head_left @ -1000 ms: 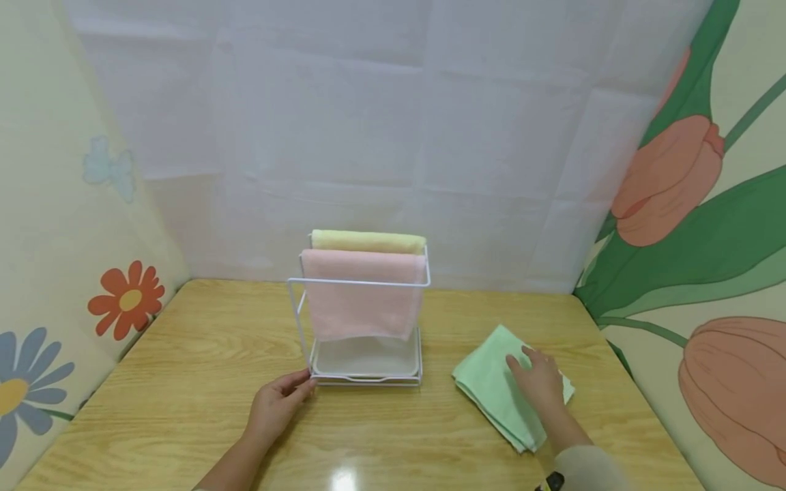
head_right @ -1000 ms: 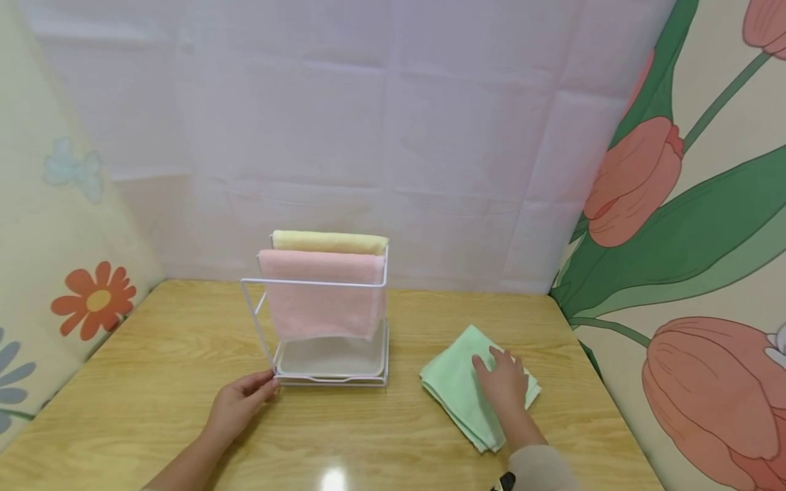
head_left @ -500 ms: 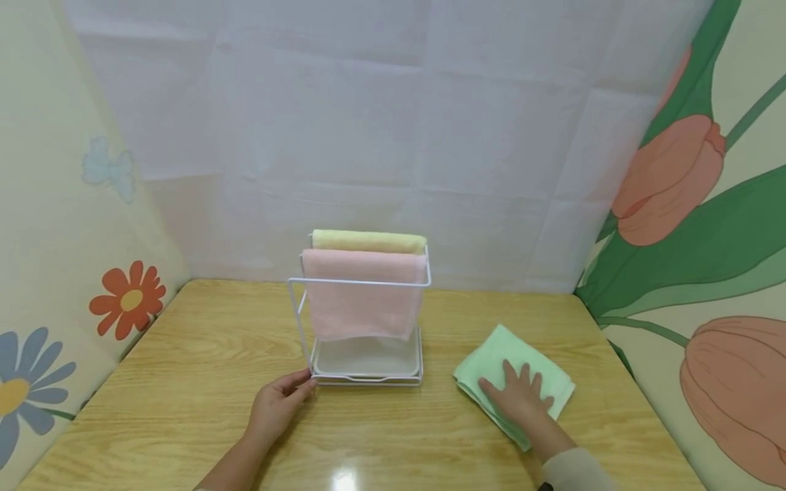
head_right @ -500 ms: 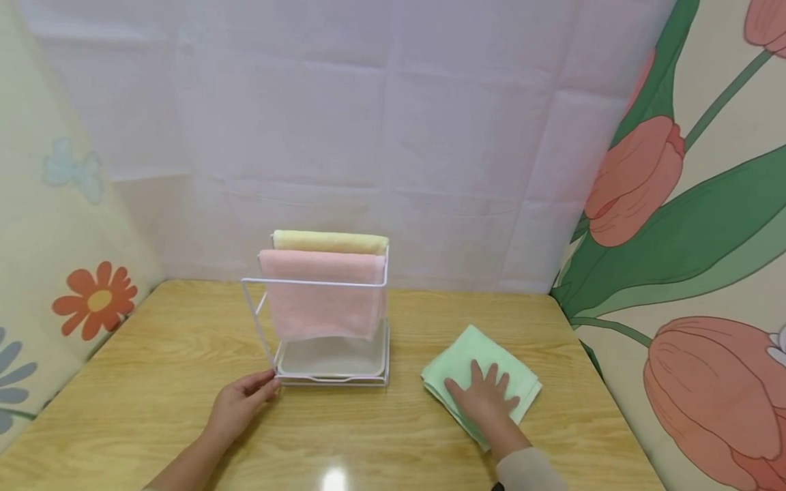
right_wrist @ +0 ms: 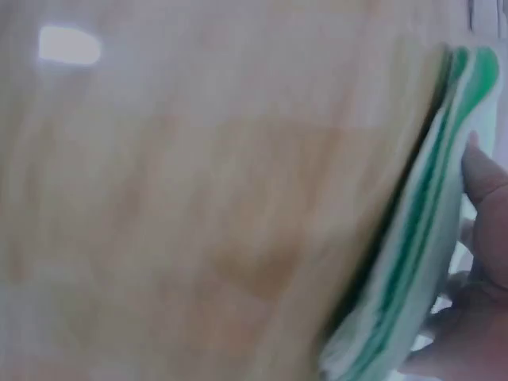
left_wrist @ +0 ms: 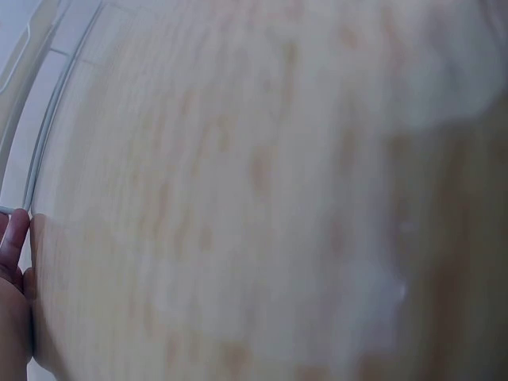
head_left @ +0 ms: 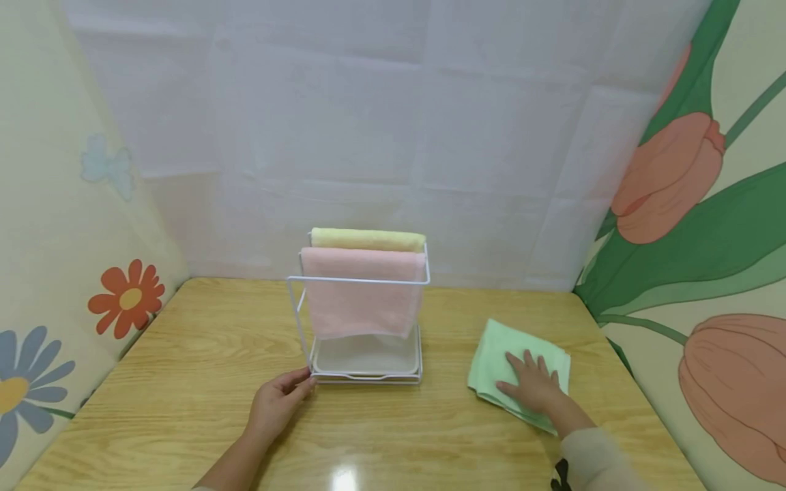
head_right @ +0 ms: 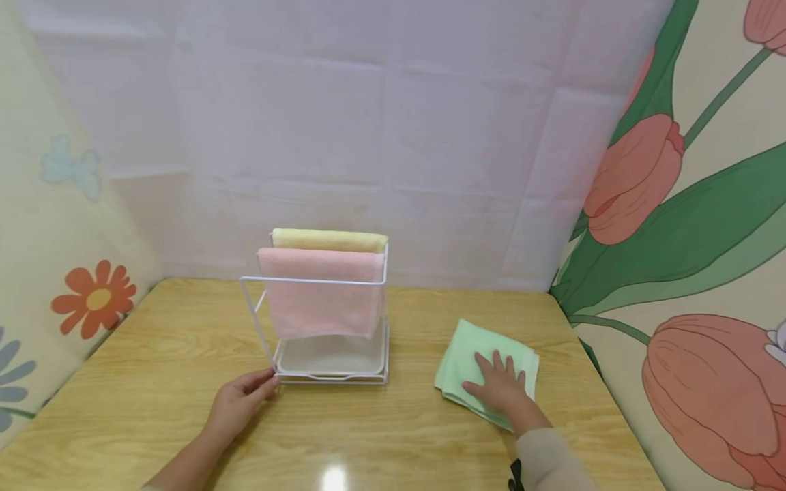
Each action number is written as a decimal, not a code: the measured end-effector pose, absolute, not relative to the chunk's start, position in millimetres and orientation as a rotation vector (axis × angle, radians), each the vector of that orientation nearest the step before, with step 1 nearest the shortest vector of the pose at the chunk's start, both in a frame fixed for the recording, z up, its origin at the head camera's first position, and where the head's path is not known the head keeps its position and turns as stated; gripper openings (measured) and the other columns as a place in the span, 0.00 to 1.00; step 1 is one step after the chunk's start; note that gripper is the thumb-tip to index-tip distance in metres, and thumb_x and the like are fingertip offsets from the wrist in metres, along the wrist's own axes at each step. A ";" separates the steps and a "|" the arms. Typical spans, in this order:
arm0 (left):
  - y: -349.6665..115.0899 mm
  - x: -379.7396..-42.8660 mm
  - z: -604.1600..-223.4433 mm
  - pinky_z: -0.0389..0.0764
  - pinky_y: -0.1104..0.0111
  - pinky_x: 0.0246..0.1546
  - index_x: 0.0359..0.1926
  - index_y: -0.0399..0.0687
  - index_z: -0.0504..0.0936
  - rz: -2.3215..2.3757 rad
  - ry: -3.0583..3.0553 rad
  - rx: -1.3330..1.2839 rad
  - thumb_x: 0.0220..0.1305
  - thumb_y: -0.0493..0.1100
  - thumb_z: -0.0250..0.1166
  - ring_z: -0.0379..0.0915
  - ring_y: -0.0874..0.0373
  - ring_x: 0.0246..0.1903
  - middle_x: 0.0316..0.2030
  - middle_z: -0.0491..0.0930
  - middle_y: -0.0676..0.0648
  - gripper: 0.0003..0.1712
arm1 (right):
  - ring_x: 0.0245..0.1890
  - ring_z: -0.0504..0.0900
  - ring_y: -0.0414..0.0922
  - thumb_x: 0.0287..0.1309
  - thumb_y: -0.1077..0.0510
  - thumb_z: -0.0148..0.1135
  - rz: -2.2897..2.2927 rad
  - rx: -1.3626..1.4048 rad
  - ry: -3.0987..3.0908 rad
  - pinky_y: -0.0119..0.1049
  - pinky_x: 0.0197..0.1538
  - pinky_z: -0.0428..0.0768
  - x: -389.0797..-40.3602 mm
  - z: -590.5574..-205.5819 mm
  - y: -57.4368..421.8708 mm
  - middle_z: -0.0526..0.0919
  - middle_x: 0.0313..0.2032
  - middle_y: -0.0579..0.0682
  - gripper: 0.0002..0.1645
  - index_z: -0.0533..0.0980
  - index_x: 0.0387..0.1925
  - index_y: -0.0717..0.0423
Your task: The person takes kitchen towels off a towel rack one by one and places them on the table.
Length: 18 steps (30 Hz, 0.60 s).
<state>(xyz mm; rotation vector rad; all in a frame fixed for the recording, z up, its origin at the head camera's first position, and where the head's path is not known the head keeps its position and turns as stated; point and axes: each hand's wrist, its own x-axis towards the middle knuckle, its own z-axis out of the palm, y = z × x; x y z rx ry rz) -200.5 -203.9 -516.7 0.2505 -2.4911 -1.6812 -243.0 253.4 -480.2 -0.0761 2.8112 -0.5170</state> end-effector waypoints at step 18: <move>-203.4 -200.0 -519.5 0.80 0.80 0.33 0.49 0.32 0.83 -1.719 -2.403 0.177 0.61 0.43 0.69 0.79 0.73 0.29 0.36 0.89 0.45 0.21 | 0.70 0.44 0.76 0.69 0.56 0.49 -0.524 0.032 2.914 0.71 0.68 0.52 -243.1 -463.4 275.7 0.43 0.71 0.79 0.36 0.54 0.72 0.65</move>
